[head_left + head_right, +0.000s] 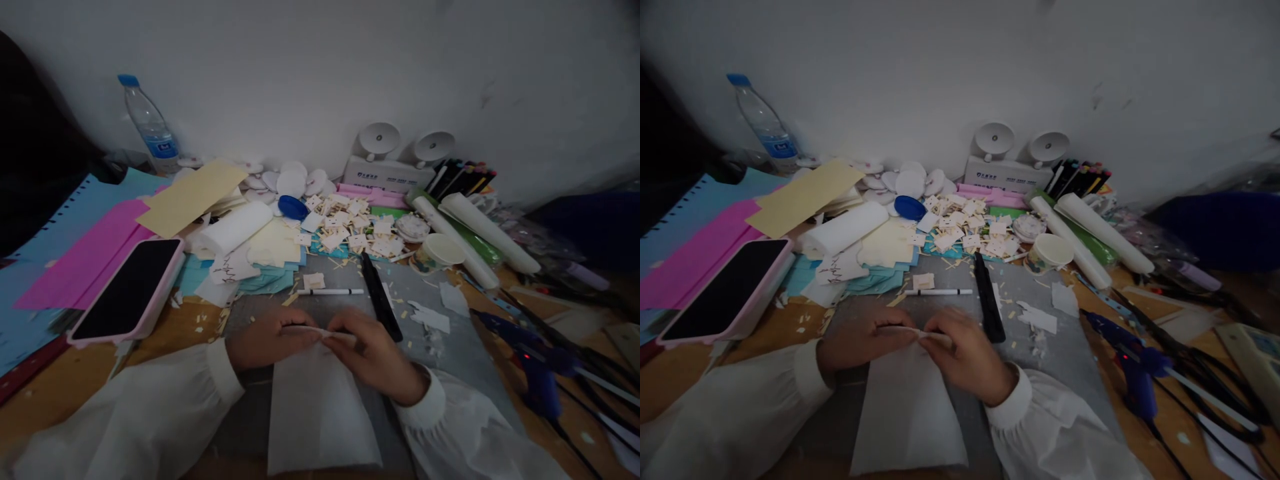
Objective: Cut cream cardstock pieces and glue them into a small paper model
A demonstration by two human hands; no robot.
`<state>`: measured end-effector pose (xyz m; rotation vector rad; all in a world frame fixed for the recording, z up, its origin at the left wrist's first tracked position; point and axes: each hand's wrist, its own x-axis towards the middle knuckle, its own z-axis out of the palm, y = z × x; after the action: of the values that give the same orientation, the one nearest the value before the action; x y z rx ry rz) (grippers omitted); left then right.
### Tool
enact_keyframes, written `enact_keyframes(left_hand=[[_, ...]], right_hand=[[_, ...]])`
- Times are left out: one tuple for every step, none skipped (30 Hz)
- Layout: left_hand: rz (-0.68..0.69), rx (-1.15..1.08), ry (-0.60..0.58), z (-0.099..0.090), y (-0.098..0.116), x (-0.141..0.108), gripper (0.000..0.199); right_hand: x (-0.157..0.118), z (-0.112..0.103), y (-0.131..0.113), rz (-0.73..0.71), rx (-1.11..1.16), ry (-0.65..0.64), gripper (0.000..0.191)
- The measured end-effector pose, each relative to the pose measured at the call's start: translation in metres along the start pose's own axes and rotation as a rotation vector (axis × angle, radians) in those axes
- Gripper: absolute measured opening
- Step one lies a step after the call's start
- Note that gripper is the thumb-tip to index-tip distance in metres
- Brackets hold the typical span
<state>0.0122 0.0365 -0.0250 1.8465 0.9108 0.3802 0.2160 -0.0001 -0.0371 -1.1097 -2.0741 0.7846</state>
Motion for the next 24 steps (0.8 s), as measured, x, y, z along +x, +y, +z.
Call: enact_keyframes(left_hand=[[0.006,0.004,0.003,0.001,-0.001,0.000,0.027],[0.011,0.009,0.008,0.002,-0.002,0.001,0.028],[0.019,0.015,0.021,0.002,-0.003,0.001,0.028],[0.027,0.019,0.031,0.003,-0.003,0.001,0.028],[0.032,0.021,0.038,0.004,-0.003,0.001,0.028],[0.034,0.020,0.046,0.004,-0.004,0.001,0.027],[0.032,0.017,0.050,0.004,-0.003,0.001,0.027],[0.023,0.013,0.050,0.005,-0.003,0.001,0.026],[0.010,0.003,0.050,0.005,-0.003,0.001,0.026],[-0.003,-0.014,0.049,0.005,-0.003,0.001,0.026],[-0.016,-0.041,0.052,0.005,-0.004,0.000,0.025],[-0.024,-0.072,0.051,0.005,-0.004,0.000,0.024],[-0.028,-0.106,0.049,0.005,-0.004,0.000,0.024],[-0.032,-0.136,0.048,0.005,-0.005,0.000,0.023],[-0.039,-0.157,0.045,0.005,-0.005,0.001,0.023],[-0.049,-0.168,0.044,0.005,-0.005,0.001,0.024],[-0.057,-0.170,0.043,0.004,-0.004,0.001,0.025],[-0.062,-0.166,0.042,0.003,-0.003,0.001,0.026],[-0.061,-0.156,0.039,0.002,-0.001,0.001,0.027],[-0.054,-0.140,0.036,0.000,0.001,0.001,0.028],[-0.044,-0.123,0.033,-0.001,0.002,0.001,0.027],[-0.036,-0.104,0.025,-0.003,0.004,0.001,0.026],[-0.035,-0.090,0.015,-0.004,0.005,0.000,0.024],[-0.038,-0.082,0.009,-0.005,0.006,0.000,0.024]], right_hand=[[0.000,-0.001,0.000,-0.027,-0.020,-0.001,0.006],[0.000,-0.001,0.000,-0.044,-0.038,-0.004,0.006],[0.000,-0.001,0.000,-0.051,-0.055,-0.001,0.007],[0.000,-0.001,0.000,-0.053,-0.071,-0.001,0.007],[0.000,-0.001,0.000,-0.052,-0.085,-0.004,0.007],[0.000,-0.001,0.000,-0.052,-0.099,-0.005,0.006],[0.000,-0.001,0.000,-0.056,-0.111,-0.007,0.006],[-0.001,0.000,0.001,-0.067,-0.122,-0.005,0.006],[-0.001,0.000,0.001,-0.084,-0.131,0.003,0.006],[-0.001,0.000,0.001,-0.106,-0.143,0.014,0.007],[0.000,0.000,0.000,-0.132,-0.161,0.026,0.007],[0.000,0.001,-0.001,-0.163,-0.184,0.038,0.009],[0.000,0.001,-0.002,-0.198,-0.217,0.047,0.010],[0.000,0.000,-0.002,-0.238,-0.262,0.057,0.010],[0.000,0.000,-0.003,-0.285,-0.315,0.067,0.011],[0.000,0.000,-0.004,-0.340,-0.367,0.078,0.011],[-0.001,0.000,-0.005,-0.395,-0.412,0.095,0.012],[-0.001,-0.001,-0.005,-0.437,-0.442,0.109,0.013],[-0.001,-0.001,-0.005,-0.456,-0.451,0.120,0.013],[-0.002,-0.001,-0.004,-0.452,-0.435,0.131,0.013],[-0.002,-0.001,-0.004,-0.425,-0.400,0.139,0.013],[-0.002,-0.001,-0.003,-0.382,-0.350,0.143,0.012],[-0.002,-0.001,-0.003,-0.333,-0.290,0.148,0.012],[-0.002,-0.001,-0.003,-0.287,-0.224,0.151,0.011]])
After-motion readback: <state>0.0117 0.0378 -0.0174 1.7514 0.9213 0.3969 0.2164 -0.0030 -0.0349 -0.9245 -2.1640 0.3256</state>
